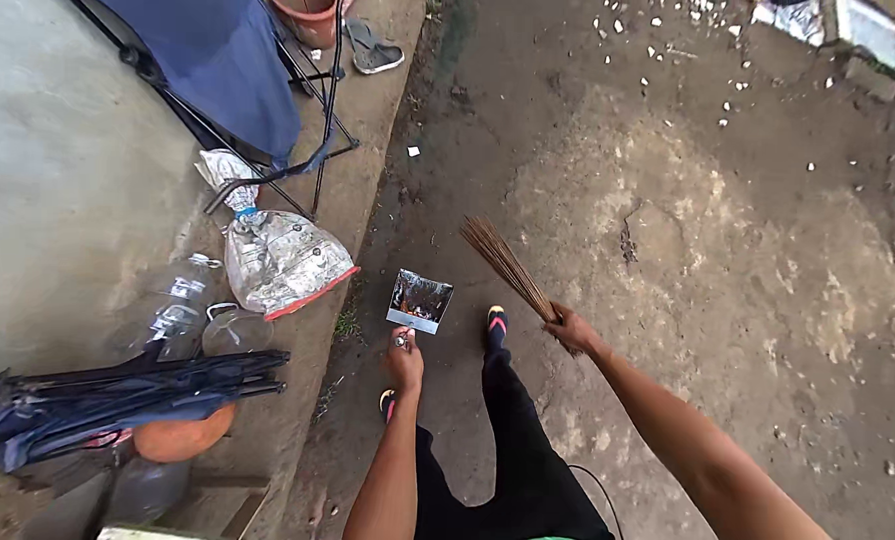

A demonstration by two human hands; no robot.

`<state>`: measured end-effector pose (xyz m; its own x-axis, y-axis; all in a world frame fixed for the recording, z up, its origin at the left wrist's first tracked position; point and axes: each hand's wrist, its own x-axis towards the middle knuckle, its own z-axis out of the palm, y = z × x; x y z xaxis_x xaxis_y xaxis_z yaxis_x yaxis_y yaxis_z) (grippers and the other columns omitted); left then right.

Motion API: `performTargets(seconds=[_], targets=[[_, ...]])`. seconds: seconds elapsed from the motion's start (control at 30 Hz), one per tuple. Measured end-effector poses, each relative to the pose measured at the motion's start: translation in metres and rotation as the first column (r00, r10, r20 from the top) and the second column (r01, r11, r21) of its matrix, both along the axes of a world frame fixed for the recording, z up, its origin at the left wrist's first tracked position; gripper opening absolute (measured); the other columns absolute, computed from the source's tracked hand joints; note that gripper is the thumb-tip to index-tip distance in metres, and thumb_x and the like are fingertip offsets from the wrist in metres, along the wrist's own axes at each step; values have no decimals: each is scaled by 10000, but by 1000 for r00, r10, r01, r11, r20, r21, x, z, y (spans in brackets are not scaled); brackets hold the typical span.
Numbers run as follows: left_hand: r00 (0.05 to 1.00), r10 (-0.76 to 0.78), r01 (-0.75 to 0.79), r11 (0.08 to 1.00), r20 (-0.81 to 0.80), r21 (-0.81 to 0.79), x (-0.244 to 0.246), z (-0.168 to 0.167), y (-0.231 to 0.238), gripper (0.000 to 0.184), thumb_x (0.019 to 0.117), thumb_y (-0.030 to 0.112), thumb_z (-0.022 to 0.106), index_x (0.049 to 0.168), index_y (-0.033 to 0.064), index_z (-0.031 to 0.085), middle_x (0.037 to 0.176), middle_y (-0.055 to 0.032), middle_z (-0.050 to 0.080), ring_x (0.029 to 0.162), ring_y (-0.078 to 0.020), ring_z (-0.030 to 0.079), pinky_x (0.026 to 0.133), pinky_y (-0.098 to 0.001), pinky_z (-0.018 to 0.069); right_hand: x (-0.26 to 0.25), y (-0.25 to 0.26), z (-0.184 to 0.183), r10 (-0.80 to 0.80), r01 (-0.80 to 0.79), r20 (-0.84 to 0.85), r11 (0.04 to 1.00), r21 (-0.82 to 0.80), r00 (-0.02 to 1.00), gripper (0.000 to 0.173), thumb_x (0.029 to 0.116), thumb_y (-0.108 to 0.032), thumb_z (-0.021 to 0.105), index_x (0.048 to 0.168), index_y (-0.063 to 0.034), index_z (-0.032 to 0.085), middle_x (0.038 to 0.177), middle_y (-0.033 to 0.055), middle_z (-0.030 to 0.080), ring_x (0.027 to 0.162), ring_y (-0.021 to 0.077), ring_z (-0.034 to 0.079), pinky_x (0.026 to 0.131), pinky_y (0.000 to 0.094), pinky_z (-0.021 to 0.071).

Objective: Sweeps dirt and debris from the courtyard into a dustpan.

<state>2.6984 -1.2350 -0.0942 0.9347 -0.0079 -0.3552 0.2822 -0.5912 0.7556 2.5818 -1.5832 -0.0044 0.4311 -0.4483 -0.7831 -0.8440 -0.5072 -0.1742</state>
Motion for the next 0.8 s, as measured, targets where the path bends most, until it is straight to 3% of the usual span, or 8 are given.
performTargets(seconds=[0.13,0.23,0.33,0.43,0.53,0.63,0.7,0.8], targets=[[999,36,-36,999,23,0,12,-35,-48,246,1031,150,600,1185,-27,675,1055,-189,731,975,-297,717,911,-508,558,168,-104,-55,332,-324,41,936,-138,942,670,966,-340,723,1558,-186,450,1214,264,692,1106,492,668,931,736,496],[996,48,-51,998,71,42,6,-59,-83,274,1043,158,583,1194,-48,684,1204,-196,713,1138,-308,692,1016,-505,536,319,-169,-94,494,-473,52,854,-217,868,651,904,-297,766,1498,-189,523,1209,280,687,1119,526,649,901,777,481],[980,142,-149,988,141,42,-12,-85,-116,260,1024,153,599,1123,-61,711,1223,-208,715,1207,-292,675,1063,-448,522,445,-199,-127,583,-560,-14,773,-300,812,618,890,-293,758,1467,-204,555,1278,284,660,1178,539,618,895,784,468],[961,217,-216,976,169,-24,-21,-99,-150,268,1019,164,594,1067,-74,711,1210,-211,716,1236,-253,661,1090,-362,508,522,-212,-163,607,-585,-55,733,-348,793,624,890,-297,734,1472,-171,546,1337,277,632,1228,519,600,912,773,463],[956,260,-267,963,135,35,-15,-99,-175,277,1026,203,584,1064,-30,730,1233,-179,720,1218,-217,676,1062,-336,525,545,-216,-201,655,-646,-96,691,-322,749,649,906,-294,719,1510,-174,512,1346,286,624,1230,526,597,921,765,462],[952,289,-296,952,97,73,-7,-104,-190,281,1030,224,579,1069,-8,735,1252,-172,714,1207,-222,682,1045,-358,538,517,-230,-204,719,-733,-141,666,-137,680,552,917,-257,755,1437,-161,595,1296,280,650,1193,514,614,933,771,453],[948,311,-317,945,72,78,0,-105,-198,276,1023,208,573,1069,-11,735,1237,-175,718,1193,-238,686,1040,-380,537,470,-248,-179,763,-773,-136,633,-33,631,608,921,-241,755,1493,-239,550,1229,257,684,1113,494,653,894,757,485],[942,334,-335,936,33,104,13,-100,-204,252,1023,191,589,1084,-6,734,1251,-181,713,1172,-269,697,1014,-427,550,404,-280,-109,782,-787,-104,617,-6,615,700,945,-291,758,1573,-287,448,1103,225,726,972,443,703,839,707,533]])
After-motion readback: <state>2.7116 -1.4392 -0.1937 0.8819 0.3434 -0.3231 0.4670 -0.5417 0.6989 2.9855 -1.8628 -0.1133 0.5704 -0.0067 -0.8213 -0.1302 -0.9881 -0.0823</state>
